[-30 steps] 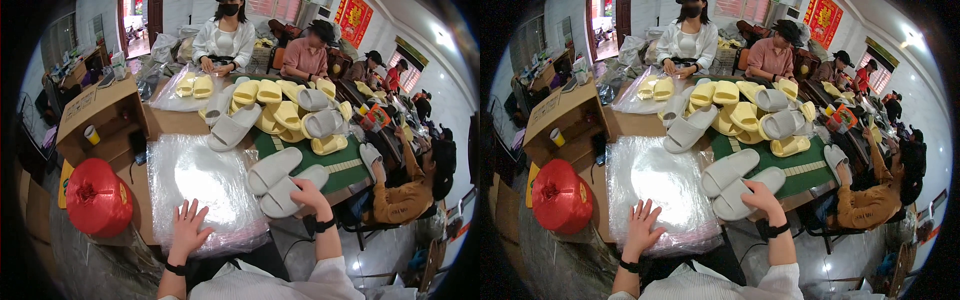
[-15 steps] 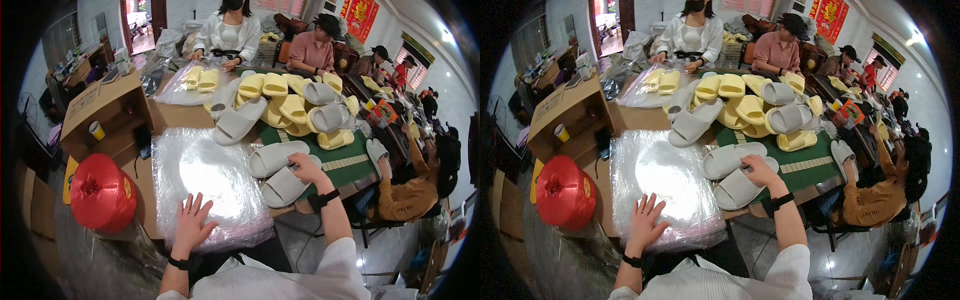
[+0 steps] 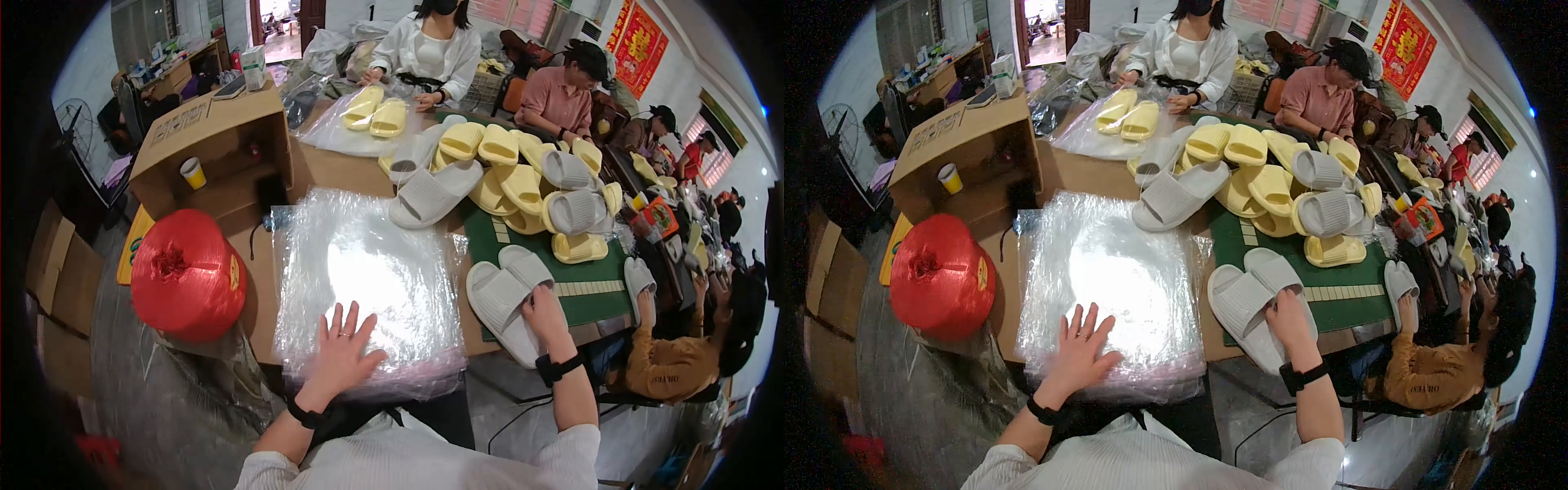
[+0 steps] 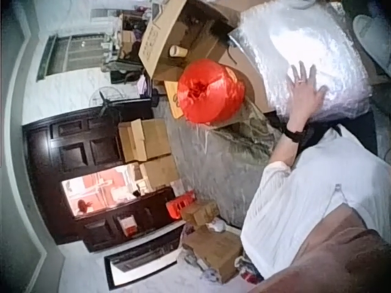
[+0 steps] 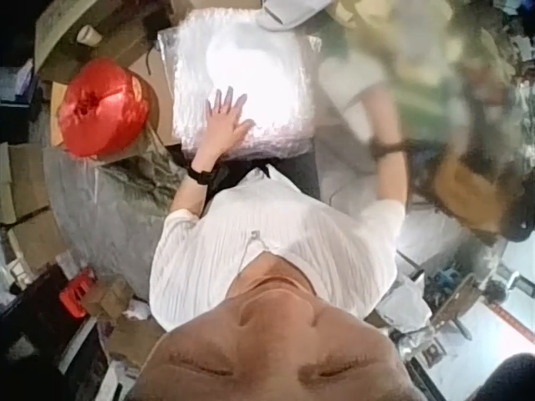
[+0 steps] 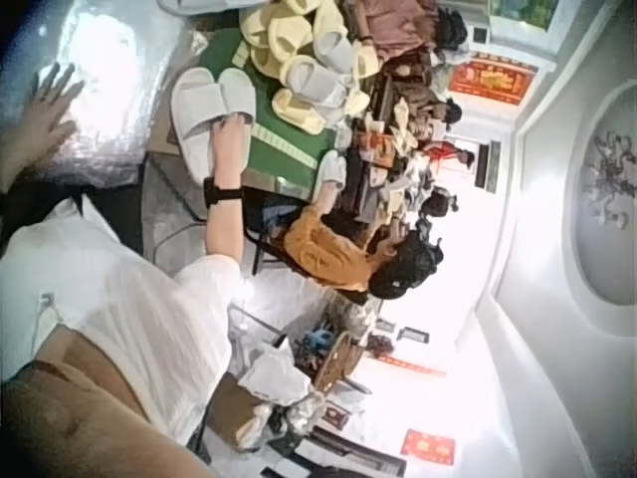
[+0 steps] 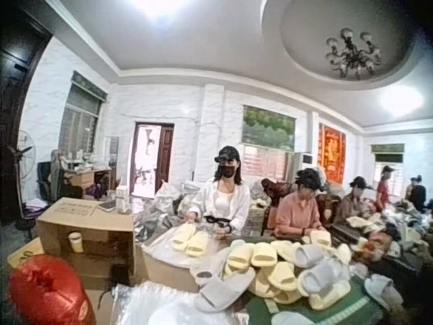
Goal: Packaging and sorting sandals into plastic bags in a manufacturing facility.
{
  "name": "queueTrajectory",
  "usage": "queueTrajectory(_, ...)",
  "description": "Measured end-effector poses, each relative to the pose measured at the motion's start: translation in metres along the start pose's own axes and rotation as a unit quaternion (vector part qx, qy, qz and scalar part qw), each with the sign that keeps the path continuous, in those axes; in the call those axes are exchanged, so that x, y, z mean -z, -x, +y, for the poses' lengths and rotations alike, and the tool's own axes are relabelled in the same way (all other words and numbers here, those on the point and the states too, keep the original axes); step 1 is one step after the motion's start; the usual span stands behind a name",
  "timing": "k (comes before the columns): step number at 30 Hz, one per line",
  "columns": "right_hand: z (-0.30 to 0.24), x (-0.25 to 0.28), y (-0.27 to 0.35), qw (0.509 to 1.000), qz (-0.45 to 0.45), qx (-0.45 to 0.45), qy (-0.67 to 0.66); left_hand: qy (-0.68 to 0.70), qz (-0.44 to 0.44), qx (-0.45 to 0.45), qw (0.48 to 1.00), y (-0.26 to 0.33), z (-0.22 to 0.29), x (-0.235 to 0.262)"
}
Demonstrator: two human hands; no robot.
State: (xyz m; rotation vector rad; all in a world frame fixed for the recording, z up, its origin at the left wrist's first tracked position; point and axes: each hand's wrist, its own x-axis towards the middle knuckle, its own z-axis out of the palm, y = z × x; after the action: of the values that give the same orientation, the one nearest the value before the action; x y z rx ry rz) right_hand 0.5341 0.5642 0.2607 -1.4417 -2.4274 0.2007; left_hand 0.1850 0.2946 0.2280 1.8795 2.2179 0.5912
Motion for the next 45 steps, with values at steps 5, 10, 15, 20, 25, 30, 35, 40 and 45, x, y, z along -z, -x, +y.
queueTrajectory(5, 0.002, 0.005, 0.004, 0.998, -0.054, 0.01, -0.024, 0.191, 0.025, -0.022, 0.981, 0.001, 0.018, 0.0)
queueTrajectory(10, -0.007, 0.021, 0.026, 0.994, 0.035, -0.013, -0.101, 0.09, 0.036, -0.127, 0.987, 0.017, 0.01, 0.044)
queueTrajectory(15, -0.02, 0.025, 0.068, 0.958, 0.097, -0.088, -0.255, 0.051, -0.05, -0.149, 0.986, 0.034, -0.001, 0.035)
queueTrajectory(20, -0.06, 0.029, 0.107, 0.911, 0.173, -0.022, -0.374, 0.088, 0.01, -0.139, 0.986, 0.027, -0.005, 0.015)
queueTrajectory(25, -0.083, 0.039, 0.135, 0.922, 0.166, 0.036, -0.349, 0.241, 0.062, -0.05, 0.967, 0.007, 0.012, 0.018)
queueTrajectory(30, -0.089, 0.048, 0.154, 0.964, 0.073, 0.131, -0.22, 0.369, 0.061, 0.065, 0.925, 0.007, 0.026, 0.031)
queueTrajectory(35, -0.098, 0.037, 0.167, 0.965, 0.013, 0.173, -0.195, 0.243, -0.001, -0.033, 0.97, 0.012, 0.032, 0.041)
queueTrajectory(40, -0.097, 0.029, 0.169, 0.973, 0.037, 0.15, -0.174, 0.044, -0.076, -0.117, 0.989, 0.032, 0.035, 0.028)
queueTrajectory(45, -0.095, 0.037, 0.175, 0.974, 0.041, 0.114, -0.192, -0.001, -0.063, -0.132, 0.989, 0.038, 0.026, 0.017)
